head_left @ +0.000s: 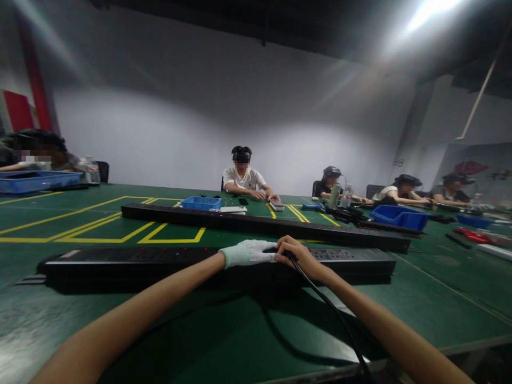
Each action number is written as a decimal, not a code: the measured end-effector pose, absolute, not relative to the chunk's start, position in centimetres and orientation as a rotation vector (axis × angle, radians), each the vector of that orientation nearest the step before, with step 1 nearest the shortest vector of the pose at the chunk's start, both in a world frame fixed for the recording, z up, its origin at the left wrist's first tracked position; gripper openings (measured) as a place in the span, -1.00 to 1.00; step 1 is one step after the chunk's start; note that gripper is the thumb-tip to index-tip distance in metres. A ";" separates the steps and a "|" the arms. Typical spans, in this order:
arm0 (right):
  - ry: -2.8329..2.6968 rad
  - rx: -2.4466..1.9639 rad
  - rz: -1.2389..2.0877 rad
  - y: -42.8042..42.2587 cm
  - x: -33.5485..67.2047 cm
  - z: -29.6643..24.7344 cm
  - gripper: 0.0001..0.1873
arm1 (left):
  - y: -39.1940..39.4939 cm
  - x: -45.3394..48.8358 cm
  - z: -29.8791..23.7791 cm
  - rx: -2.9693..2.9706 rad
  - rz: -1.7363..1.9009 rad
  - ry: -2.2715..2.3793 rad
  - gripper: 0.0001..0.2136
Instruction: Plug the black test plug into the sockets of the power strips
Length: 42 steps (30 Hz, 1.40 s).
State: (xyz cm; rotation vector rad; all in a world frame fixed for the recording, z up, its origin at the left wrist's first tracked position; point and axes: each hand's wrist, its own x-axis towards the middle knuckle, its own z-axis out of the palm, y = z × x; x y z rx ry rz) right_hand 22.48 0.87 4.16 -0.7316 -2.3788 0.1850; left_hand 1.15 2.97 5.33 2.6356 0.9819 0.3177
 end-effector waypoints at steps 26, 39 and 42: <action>-2.397 -0.691 0.243 0.5 22.7 4.5 -0.82 | 2.6 0.9 5.6 2.607 0.327 1.002 -0.37; -2.424 -0.677 0.243 1.0 22.7 4.4 -0.86 | 2.7 0.9 5.7 2.583 0.334 0.975 -0.40; -2.415 -0.674 0.232 1.0 22.7 4.4 -0.85 | 2.9 1.0 5.5 2.582 0.341 0.974 -0.40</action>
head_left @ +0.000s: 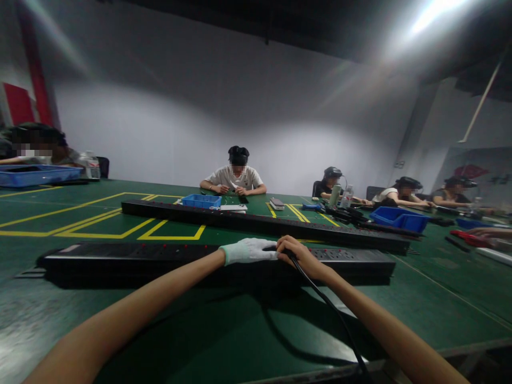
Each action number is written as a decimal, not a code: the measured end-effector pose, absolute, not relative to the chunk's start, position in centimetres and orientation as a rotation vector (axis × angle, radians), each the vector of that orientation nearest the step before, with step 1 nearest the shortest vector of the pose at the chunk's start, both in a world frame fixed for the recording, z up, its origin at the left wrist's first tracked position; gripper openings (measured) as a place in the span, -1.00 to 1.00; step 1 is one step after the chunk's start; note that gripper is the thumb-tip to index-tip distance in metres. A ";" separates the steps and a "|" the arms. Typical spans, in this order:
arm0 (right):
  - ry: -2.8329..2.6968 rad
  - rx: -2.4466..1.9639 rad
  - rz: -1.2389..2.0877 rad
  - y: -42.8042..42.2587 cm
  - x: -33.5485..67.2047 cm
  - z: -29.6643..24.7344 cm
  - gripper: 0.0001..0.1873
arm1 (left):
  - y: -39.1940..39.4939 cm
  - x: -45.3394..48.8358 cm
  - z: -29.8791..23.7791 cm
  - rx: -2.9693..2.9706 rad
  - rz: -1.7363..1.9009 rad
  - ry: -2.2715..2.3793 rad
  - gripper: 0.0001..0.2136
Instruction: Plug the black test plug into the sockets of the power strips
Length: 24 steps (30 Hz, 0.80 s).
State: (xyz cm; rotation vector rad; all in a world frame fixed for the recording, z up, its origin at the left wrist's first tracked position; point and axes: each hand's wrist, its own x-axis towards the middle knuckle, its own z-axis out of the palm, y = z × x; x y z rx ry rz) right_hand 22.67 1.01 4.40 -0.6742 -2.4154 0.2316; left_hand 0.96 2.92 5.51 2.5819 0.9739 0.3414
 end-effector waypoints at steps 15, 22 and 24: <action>-2.400 -0.684 0.185 0.6 22.6 4.4 -0.87 | 2.9 0.8 5.6 2.565 0.341 0.960 -0.40; -2.417 -0.669 0.217 0.4 22.7 4.5 -0.87 | 3.3 0.5 5.6 2.518 0.362 0.929 -0.39; -2.411 -0.674 0.205 0.5 22.8 4.4 -0.88 | 3.3 0.4 5.6 2.506 0.373 0.907 -0.40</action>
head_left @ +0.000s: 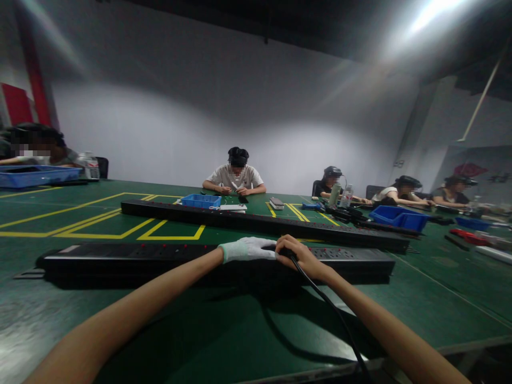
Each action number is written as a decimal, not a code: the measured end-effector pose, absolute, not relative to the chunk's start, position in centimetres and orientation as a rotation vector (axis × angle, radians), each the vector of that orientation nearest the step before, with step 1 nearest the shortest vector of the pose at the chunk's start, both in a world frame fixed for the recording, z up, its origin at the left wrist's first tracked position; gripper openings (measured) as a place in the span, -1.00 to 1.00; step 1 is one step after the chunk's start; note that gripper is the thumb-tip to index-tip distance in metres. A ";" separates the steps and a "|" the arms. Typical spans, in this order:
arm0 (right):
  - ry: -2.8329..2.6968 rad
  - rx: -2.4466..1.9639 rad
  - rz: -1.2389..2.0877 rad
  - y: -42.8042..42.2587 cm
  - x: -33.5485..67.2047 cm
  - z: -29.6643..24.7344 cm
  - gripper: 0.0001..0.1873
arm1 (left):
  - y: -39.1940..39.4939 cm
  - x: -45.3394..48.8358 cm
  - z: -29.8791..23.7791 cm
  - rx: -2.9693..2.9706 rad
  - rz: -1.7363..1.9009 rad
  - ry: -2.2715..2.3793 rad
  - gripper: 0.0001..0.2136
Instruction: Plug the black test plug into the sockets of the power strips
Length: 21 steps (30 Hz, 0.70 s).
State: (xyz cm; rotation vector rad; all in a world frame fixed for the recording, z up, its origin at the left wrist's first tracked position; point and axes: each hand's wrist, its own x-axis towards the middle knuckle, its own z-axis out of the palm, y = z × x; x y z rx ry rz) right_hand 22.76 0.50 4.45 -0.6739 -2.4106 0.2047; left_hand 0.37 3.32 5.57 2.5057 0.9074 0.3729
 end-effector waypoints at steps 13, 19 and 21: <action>-2.388 -0.689 0.170 0.7 22.5 4.2 -0.86 | 3.5 0.4 5.4 2.512 0.354 0.973 -0.44; -2.388 -0.690 0.169 0.7 22.6 4.2 -0.87 | 3.5 0.4 5.4 2.519 0.351 0.961 -0.43; -2.387 -0.687 0.167 0.8 22.6 4.2 -0.88 | 3.5 0.4 5.4 2.520 0.349 0.964 -0.43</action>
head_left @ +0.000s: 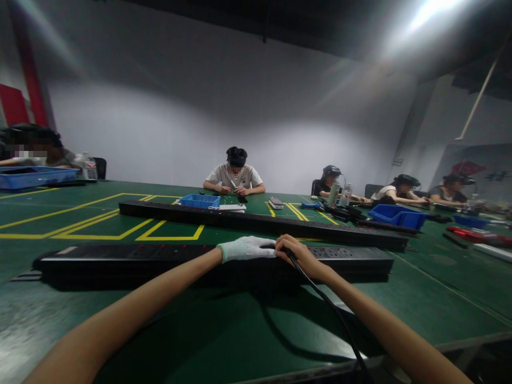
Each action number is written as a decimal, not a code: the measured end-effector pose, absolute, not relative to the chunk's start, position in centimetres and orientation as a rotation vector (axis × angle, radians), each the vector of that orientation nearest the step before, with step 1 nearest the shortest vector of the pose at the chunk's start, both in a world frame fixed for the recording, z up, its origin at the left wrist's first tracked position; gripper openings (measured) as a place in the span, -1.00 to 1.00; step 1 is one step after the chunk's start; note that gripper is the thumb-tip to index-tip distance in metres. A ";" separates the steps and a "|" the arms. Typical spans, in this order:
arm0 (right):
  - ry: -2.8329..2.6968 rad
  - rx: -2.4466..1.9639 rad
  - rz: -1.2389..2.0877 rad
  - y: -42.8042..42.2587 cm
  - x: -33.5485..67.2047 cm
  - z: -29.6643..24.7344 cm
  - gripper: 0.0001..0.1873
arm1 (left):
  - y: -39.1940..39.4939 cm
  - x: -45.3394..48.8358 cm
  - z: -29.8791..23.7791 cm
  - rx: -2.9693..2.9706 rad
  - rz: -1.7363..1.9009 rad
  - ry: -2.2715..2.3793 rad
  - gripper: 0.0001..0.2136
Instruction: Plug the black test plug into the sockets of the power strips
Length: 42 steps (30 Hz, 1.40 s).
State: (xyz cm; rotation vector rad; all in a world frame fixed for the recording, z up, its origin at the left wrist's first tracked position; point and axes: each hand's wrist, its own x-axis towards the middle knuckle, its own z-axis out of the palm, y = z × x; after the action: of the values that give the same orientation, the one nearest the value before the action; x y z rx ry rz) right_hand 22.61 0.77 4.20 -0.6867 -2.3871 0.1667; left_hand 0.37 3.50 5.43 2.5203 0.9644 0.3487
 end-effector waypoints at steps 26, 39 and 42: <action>-2.397 -0.720 0.175 0.5 22.6 4.5 -0.87 | 3.3 0.5 5.5 2.591 0.344 0.965 -0.42; -2.375 -0.722 0.178 0.7 22.4 4.2 -0.85 | 3.8 0.7 5.1 2.618 0.295 1.019 -0.39; -2.373 -0.721 0.180 0.7 22.5 4.2 -0.86 | 3.7 0.7 5.1 2.614 0.311 0.997 -0.40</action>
State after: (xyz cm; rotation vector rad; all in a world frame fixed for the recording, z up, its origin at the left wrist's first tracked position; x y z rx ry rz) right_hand 22.47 0.73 4.17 -0.7209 -2.3726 0.1795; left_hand 0.71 3.71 5.10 2.6140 0.9974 0.3115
